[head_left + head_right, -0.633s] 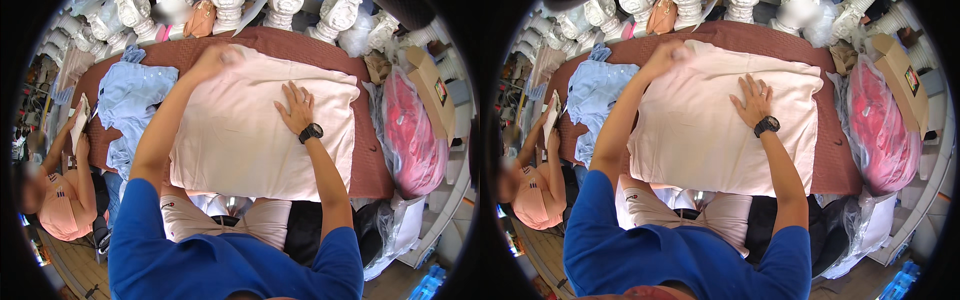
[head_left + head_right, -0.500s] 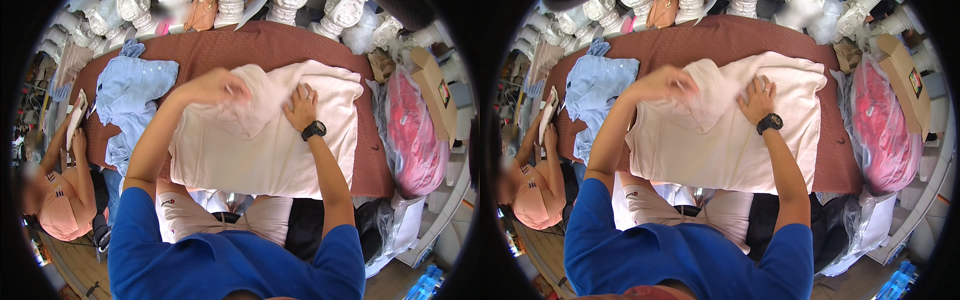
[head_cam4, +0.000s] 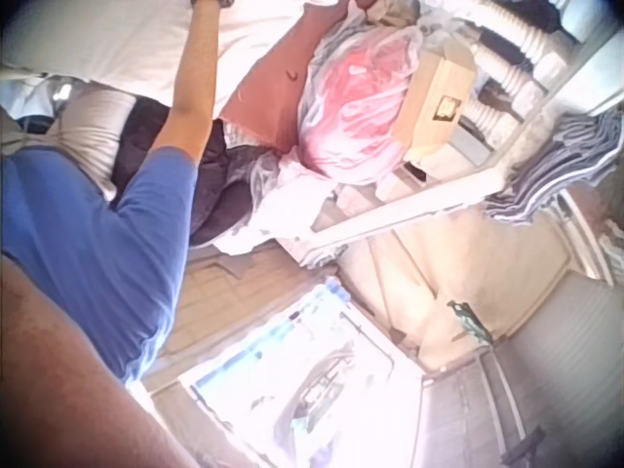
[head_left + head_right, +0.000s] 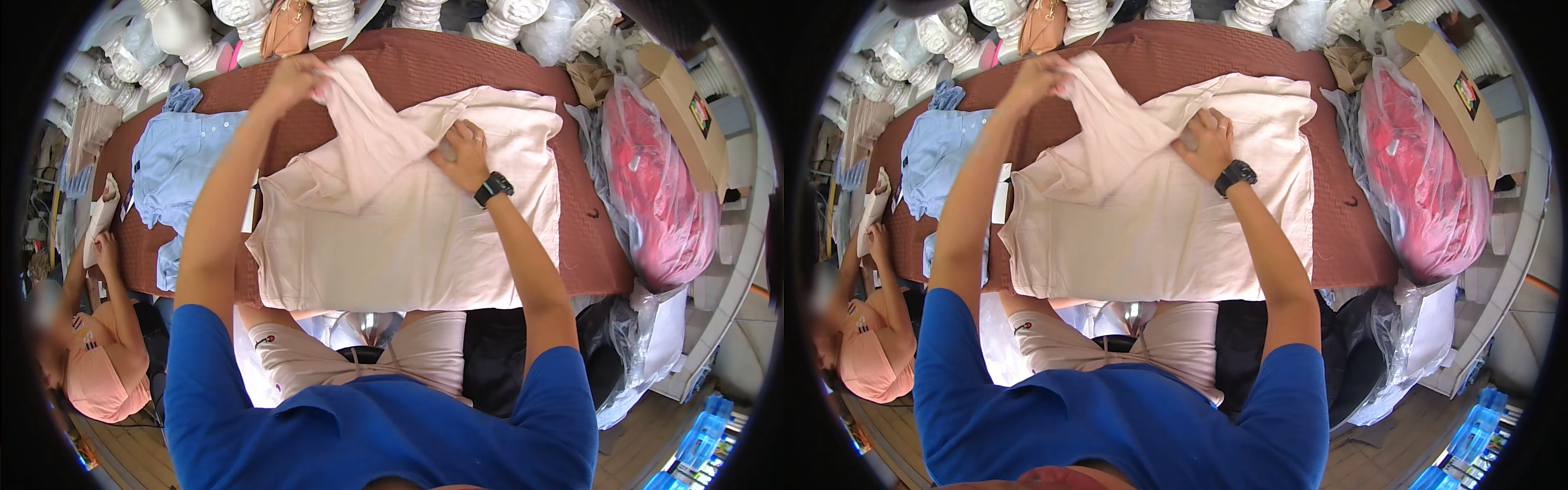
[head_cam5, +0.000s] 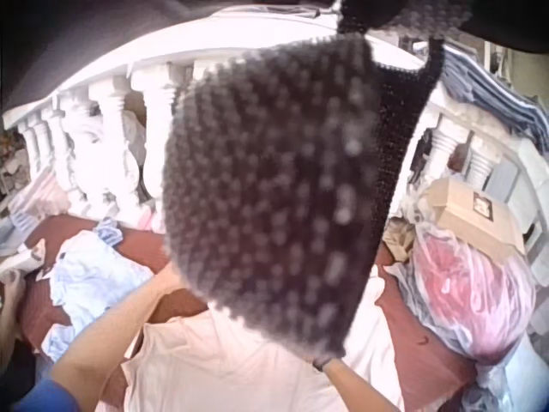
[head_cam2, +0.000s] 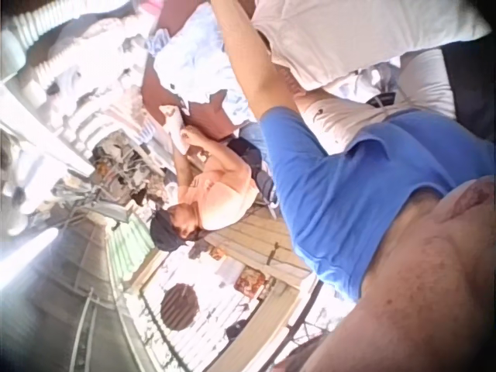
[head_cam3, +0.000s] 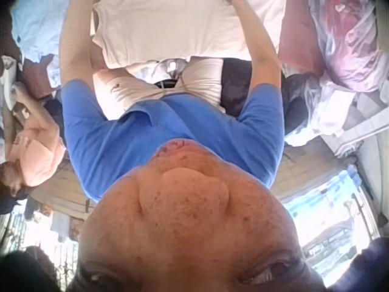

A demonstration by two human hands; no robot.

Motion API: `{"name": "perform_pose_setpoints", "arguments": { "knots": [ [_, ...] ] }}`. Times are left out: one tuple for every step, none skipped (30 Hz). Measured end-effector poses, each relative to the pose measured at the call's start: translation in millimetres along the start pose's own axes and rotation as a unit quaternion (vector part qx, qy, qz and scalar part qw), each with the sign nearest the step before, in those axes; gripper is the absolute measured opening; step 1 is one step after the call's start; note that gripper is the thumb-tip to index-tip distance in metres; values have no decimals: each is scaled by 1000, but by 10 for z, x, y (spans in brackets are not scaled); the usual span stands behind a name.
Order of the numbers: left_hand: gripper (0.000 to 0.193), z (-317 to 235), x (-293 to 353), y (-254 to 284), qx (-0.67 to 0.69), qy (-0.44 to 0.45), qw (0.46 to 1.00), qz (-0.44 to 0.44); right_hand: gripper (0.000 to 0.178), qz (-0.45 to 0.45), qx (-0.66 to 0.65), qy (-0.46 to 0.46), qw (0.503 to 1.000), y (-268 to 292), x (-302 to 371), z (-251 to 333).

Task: The person folds a light-colored garment on a brown textured surface, using a rectangular white folding board to guide the creases. The person spreads the garment out, places the board on it, folds the sides and bottom over the board, and attaches a small blue tag to the folded item.

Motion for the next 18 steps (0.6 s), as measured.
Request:
{"name": "perform_pose_setpoints", "arguments": {
  "knots": [
    [24, -86, -148, 121, 20, -27, 998, -43, 44, -7, -58, 8, 998, 60, -45, -143],
    [25, -183, -276, 290, 39, -54, 994, -90, 42, -15, -118, 19, 993, 115, -123, -286],
    [32, -334, -433, 517, -88, -162, 965, -187, 37, -59, -179, 28, 982, 151, -209, -497],
    [39, -331, -517, 586, -169, -212, 933, -237, 37, -84, -158, 17, 984, 213, -300, -659],
    [46, -321, -578, 682, -248, -253, 886, -298, 38, -109, -129, 6, 986, 283, -399, -796],
    [50, -223, -639, 632, -278, -250, 872, -317, 34, -127, -82, 15, 988, 394, -481, -1025],
    [54, -98, -689, 570, -308, -246, 855, -336, 31, -123, 14, -5, 992, 477, -538, -1302],
    [57, 55, -713, 540, -340, -240, 836, -357, 31, -126, 95, -48, 986, 548, -573, -1463],
    [61, 146, -744, 497, -367, -239, 815, -379, 30, -85, 184, -78, 976, 647, -599, -1713],
    [65, 290, -765, 487, -398, -159, 836, -341, 30, -56, 187, -87, 977, 708, -615, -1852],
    [69, 464, -744, 524, -438, -74, 844, -301, 31, -47, 176, -117, 976, 702, -645, -1856],
    [72, 608, -722, 445, -453, 83, 868, -187, 31, -33, 159, -133, 978, 709, -626, -1886],
    [69, 677, -668, 386, -433, 92, 875, -196, 32, -18, 142, -149, 979, 704, -616, -1907],
    [66, 737, -595, 280, -413, 99, 882, -203, 32, -3, 126, -166, 978, 692, -587, -1945],
    [63, 764, -537, 217, -392, 106, 889, -210, 33, 20, 139, -165, 976, 661, -566, -1970],
    [58, 777, -550, 205, -370, 89, 902, -202, 32, 25, 148, -172, 974, 646, -545, -2006],
    [54, 800, -550, 294, -352, 74, 911, -200, 30, 29, 152, -174, 973, 600, -563, -2012],
    [50, 821, -563, 364, -333, 59, 920, -196, 28, 34, 156, -177, 971, 568, -573, -2026]
  ]
}}
Point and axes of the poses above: each hand's wrist, its own x-axis away from the middle knuckle, its own y-axis out of the back of the hand, z = x × y, the point moved 2 cm from there along -x, towards the middle knuckle, and after that the axes turned 9 degrees about y, right-handed, at the moved point
